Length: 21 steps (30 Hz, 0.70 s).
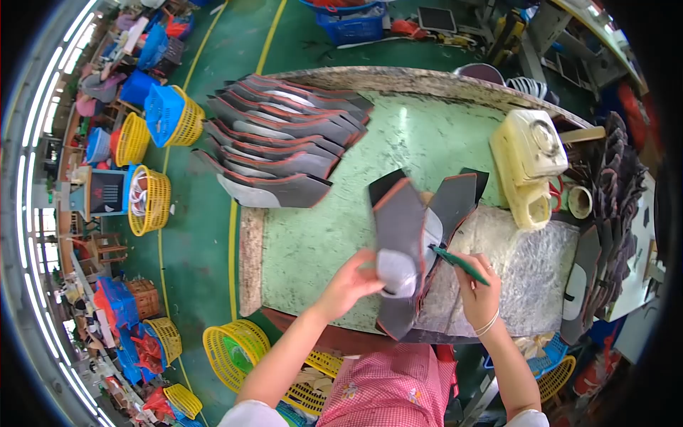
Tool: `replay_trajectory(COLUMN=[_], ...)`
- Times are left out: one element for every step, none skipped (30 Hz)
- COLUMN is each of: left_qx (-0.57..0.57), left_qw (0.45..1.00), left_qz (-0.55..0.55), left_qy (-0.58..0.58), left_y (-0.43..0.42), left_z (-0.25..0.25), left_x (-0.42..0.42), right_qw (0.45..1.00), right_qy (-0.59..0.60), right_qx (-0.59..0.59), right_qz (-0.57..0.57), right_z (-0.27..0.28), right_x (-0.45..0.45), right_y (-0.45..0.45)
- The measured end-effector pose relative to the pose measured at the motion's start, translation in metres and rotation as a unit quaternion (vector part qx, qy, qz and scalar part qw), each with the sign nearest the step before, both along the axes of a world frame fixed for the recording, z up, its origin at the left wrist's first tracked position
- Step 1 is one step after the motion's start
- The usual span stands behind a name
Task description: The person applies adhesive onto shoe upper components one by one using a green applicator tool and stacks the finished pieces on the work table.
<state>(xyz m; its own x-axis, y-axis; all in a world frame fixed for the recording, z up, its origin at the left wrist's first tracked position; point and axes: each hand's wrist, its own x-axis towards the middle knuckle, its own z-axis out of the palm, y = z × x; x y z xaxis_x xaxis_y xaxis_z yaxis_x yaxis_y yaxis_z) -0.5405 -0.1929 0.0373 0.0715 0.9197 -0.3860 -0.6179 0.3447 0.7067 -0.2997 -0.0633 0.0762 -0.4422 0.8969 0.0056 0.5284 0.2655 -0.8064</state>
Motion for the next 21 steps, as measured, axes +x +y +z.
replay_trajectory(left_qx=[0.007, 0.004, -0.002, -0.005, 0.018, 0.028, 0.033, 0.064, 0.092, 0.072, 0.051, 0.008, 0.011, 0.013, -0.038, -0.077, -0.088, -0.123, -0.157, -0.178, -0.101], left_qw=[0.998, 0.997, 0.982, 0.953, 0.936, 0.925, 0.923, 0.911, 0.898, 0.899, 0.899, 0.885, 0.890, 0.897, 0.894, 0.893, 0.907, 0.900, 0.864, 0.810, 0.756], left_qz=[0.067, 0.074, 0.190, 0.303, 0.352, 0.378, 0.381, 0.406, 0.431, 0.433, 0.435, 0.465, 0.455, 0.442, 0.442, 0.433, 0.399, 0.380, 0.414, 0.452, 0.448], left_qy=[-0.009, 0.012, 0.001, -0.012, 0.014, 0.028, 0.035, 0.010, -0.017, -0.004, 0.008, -0.001, 0.010, 0.015, 0.054, 0.091, 0.105, 0.177, 0.241, 0.329, 0.466], left_y=[-0.015, -0.025, -0.036, -0.048, -0.053, -0.054, -0.052, -0.054, -0.053, -0.045, -0.034, -0.026, -0.032, -0.038, -0.034, -0.023, -0.052, -0.059, -0.053, -0.045, -0.036], left_z=[0.007, 0.022, 0.045, 0.063, 0.068, 0.076, 0.072, 0.056, 0.040, 0.028, 0.018, 0.008, -0.006, -0.017, -0.007, 0.015, -0.003, 0.004, 0.010, 0.017, 0.025], left_x=[-0.011, -0.029, -0.049, -0.067, -0.094, -0.116, -0.139, -0.163, -0.181, -0.194, -0.204, -0.209, -0.219, -0.231, -0.232, -0.221, -0.240, -0.237, -0.223, -0.207, -0.186], right_qw=[1.000, 1.000, 1.000, 0.995, 0.994, 0.995, 0.997, 0.997, 0.996, 0.995, 0.996, 0.995, 0.994, 0.995, 0.985, 0.969, 0.974, 0.968, 0.973, 0.975, 0.977], right_qy=[-0.013, 0.001, 0.016, 0.021, 0.035, 0.010, -0.017, -0.012, 0.010, 0.029, 0.025, 0.041, 0.052, 0.039, 0.050, 0.056, 0.067, 0.049, 0.075, 0.070, -0.008], right_qx=[-0.011, -0.013, -0.017, -0.095, -0.104, -0.093, -0.076, -0.075, -0.081, -0.086, -0.084, -0.084, -0.084, -0.077, -0.148, -0.215, -0.169, -0.171, -0.076, -0.016, 0.085], right_qz=[-0.009, -0.015, -0.021, -0.026, -0.018, -0.017, -0.019, -0.016, -0.022, -0.030, -0.029, -0.032, -0.036, -0.046, -0.075, -0.112, -0.133, -0.175, -0.205, -0.209, -0.195], right_z=[-0.013, -0.020, -0.023, -0.021, -0.017, -0.014, -0.014, -0.017, -0.019, -0.020, -0.021, -0.022, -0.023, -0.024, -0.023, -0.017, -0.007, 0.007, 0.010, 0.016, 0.022], right_x=[0.001, 0.002, 0.004, 0.006, 0.007, 0.007, 0.005, 0.003, 0.003, 0.003, 0.004, 0.005, 0.009, 0.015, 0.025, 0.042, 0.051, 0.065, 0.076, 0.088, 0.092], right_y=[0.001, 0.002, 0.003, 0.001, -0.003, -0.004, -0.002, -0.001, -0.002, -0.001, 0.001, 0.003, 0.005, 0.008, 0.012, 0.017, 0.025, 0.036, 0.045, 0.058, 0.074])
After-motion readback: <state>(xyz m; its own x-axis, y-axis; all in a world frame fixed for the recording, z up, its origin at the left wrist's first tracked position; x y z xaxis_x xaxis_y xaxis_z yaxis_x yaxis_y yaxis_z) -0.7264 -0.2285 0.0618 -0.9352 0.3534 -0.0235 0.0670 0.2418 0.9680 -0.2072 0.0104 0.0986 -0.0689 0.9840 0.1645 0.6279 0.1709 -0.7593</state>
